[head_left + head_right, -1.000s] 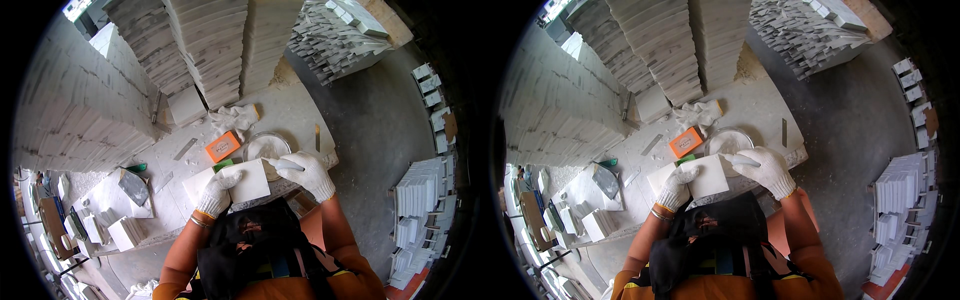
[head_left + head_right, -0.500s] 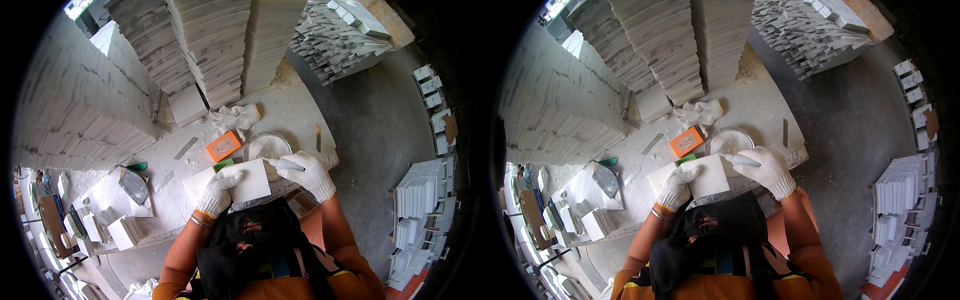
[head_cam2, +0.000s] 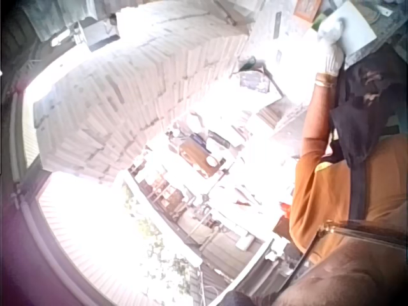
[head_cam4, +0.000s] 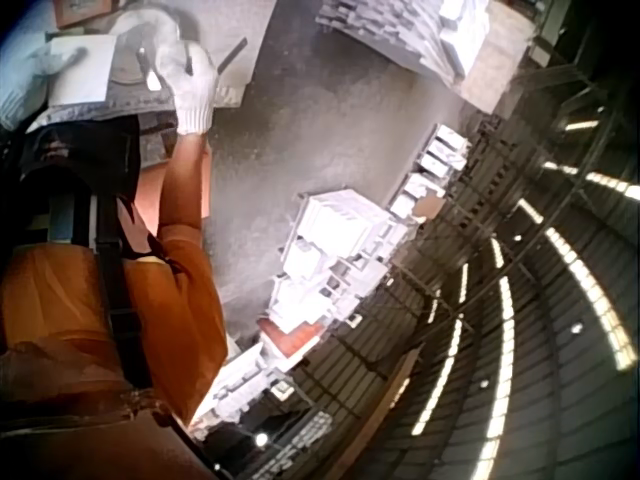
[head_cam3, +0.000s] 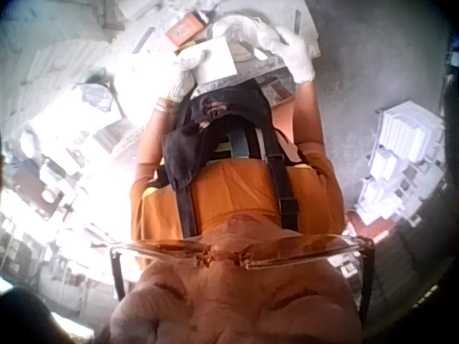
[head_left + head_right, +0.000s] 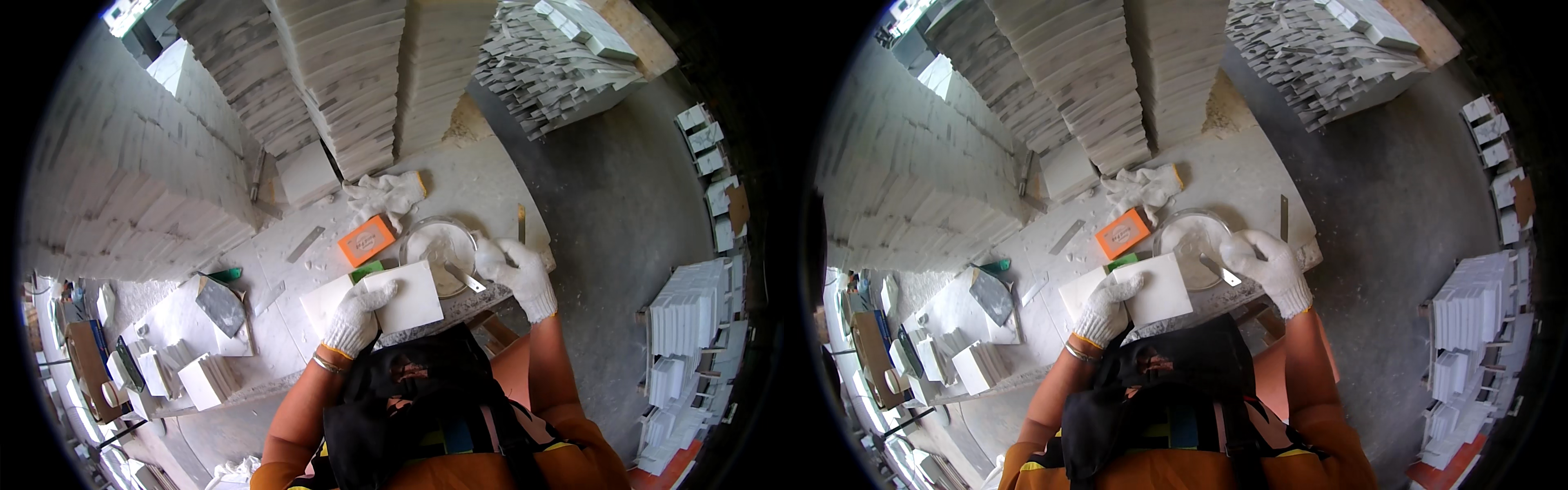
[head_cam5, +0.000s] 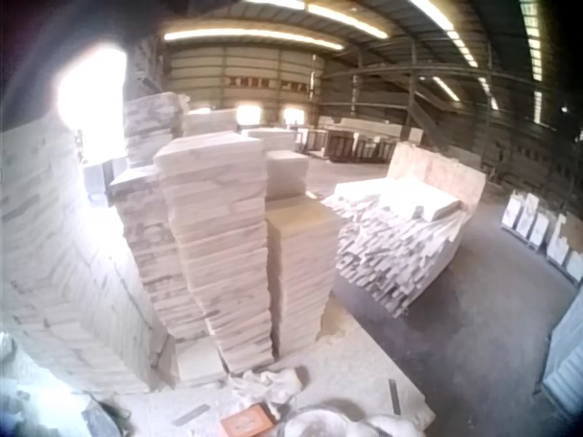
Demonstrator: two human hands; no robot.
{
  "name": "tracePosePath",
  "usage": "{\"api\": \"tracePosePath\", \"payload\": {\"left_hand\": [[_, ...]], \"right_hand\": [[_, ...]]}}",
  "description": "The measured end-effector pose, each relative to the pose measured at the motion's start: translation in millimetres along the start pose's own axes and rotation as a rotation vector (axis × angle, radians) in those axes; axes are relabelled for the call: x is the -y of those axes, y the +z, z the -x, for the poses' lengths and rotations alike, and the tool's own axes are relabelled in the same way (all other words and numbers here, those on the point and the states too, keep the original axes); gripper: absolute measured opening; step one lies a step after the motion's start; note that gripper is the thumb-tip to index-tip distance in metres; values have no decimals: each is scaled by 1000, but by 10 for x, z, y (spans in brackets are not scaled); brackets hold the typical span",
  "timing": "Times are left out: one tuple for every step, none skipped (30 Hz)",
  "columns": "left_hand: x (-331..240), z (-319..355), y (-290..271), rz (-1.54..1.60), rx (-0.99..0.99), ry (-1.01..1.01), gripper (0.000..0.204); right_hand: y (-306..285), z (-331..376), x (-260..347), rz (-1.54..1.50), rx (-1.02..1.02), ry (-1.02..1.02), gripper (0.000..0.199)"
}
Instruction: The person applies a white paste to the edges of small white rectangular tiles using a metal spatula, then rubs the edges with a green sponge. The person repeats this process on multiple tiles, handling them one at a time.
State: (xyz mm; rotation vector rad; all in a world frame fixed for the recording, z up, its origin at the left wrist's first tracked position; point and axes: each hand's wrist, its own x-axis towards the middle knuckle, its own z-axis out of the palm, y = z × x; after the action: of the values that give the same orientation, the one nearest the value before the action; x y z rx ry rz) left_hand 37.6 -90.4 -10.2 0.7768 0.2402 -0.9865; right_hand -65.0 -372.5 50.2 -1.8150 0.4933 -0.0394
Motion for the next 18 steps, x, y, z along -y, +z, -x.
{"api": "tracePosePath", "payload": {"left_hand": [[-3, -4, 16, -10, -10, 5, 41], [0, 7, 18, -21, -19, 10, 40], [2, 19, 18, -32, -27, 15, 40], [2, 18, 20, -39, -23, 12, 40], [-3, 24, 21, -45, -19, 11, 39], [-3, 22, 35, -52, -15, 9, 39], [-6, 26, 50, -55, -18, 18, 38], [-9, 36, 69, -58, -23, 25, 38], [-11, 33, 87, -61, -28, 34, 37], [-9, 34, 83, -55, -20, 30, 37], [-4, 27, 73, -49, -13, 26, 36], [-2, 17, 68, -42, -6, 23, 36], [-2, 15, 63, -48, -11, 29, 36], [3, 16, 62, -53, -15, 34, 35], [6, 15, 65, -57, -19, 40, 34], [1, 21, 67, -66, -15, 32, 34], [-8, 18, 75, -74, -11, 24, 34], [-18, 16, 85, -83, -6, 16, 34]], "right_hand": [[-35, -24, -16, 39, -62, -9, 42], [-68, -60, -51, 78, -125, -16, 42], [-101, -99, -86, 117, -188, -23, 43], [-119, -135, -105, 124, -215, -31, 42], [-163, -186, -161, 180, -248, -47, 42], [-205, -250, -248, 236, -281, -62, 42], [-224, -320, -354, 290, -309, -77, 42], [-230, -365, -436, 319, -340, -100, 41], [-253, -396, -495, 312, -336, -48, 40], [-238, -423, -511, 301, -329, 5, 38], [-230, -452, -539, 290, -320, 57, 37], [-227, -503, -666, 291, -350, 24, 36], [-204, -574, -862, 288, -374, -8, 35], [-178, -614, -921, 288, -397, -40, 34], [-184, -651, -973, 292, -365, -44, 34], [-163, -685, -963, 293, -332, -47, 33], [-140, -705, -953, 294, -299, -50, 33], [-139, -697, -942, 313, -309, -60, 33]]}}
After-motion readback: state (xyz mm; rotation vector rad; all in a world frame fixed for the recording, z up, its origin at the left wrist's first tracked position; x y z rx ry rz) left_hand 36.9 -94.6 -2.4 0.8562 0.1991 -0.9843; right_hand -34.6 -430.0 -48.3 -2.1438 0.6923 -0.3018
